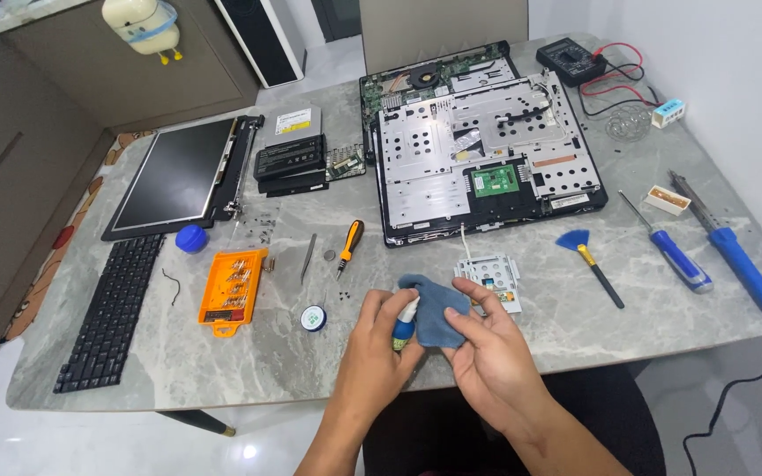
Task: The person cleans a small metal electronic component using a blue cloth and a small brush. They wipe the component on multiple sides and use the brush to remove dust from crevices. The component is handled repeatedly and placed back on the table.
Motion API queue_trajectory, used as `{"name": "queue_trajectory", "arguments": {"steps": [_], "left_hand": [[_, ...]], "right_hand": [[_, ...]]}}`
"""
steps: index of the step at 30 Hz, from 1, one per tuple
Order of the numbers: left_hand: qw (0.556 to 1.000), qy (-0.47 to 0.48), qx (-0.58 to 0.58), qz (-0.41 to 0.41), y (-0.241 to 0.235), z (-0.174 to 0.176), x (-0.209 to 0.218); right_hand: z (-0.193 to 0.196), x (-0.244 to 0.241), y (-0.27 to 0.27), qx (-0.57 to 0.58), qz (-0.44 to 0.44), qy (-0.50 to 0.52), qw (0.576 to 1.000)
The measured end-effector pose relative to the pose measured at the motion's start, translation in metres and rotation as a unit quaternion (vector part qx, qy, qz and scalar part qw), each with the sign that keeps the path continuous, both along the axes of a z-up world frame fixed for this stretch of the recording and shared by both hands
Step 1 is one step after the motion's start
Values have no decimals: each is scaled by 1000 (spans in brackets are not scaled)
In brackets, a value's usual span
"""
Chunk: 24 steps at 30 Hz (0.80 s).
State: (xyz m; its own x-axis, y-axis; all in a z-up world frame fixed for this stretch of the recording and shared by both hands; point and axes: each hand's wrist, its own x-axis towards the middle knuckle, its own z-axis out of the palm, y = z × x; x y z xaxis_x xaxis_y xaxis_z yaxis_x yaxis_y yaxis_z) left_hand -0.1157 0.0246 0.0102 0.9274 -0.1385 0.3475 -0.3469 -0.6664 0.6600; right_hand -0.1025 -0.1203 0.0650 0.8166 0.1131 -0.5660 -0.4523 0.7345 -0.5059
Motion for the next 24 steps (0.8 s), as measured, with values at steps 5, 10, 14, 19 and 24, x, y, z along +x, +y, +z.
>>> {"name": "queue_trajectory", "arguments": {"steps": [5, 10, 14, 19, 24], "left_hand": [[999, -37, 6, 1, 3, -11, 2], [986, -140, -51, 72, 19, -39, 12], [976, -125, -166, 71, 24, -34, 11], [972, -158, -135, 111, 28, -32, 10], [931, -272, -110, 218, 10, -41, -8]], "right_hand": [[-4, 3, -5, 10, -7, 8, 1000], [-23, 7, -35, 1, -30, -52, 998], [-47, 16, -83, -28, -93, -112, 989], [-50, 14, -124, -181, -205, -124, 954], [-53, 0, -133, -215, -190, -109, 952]]}}
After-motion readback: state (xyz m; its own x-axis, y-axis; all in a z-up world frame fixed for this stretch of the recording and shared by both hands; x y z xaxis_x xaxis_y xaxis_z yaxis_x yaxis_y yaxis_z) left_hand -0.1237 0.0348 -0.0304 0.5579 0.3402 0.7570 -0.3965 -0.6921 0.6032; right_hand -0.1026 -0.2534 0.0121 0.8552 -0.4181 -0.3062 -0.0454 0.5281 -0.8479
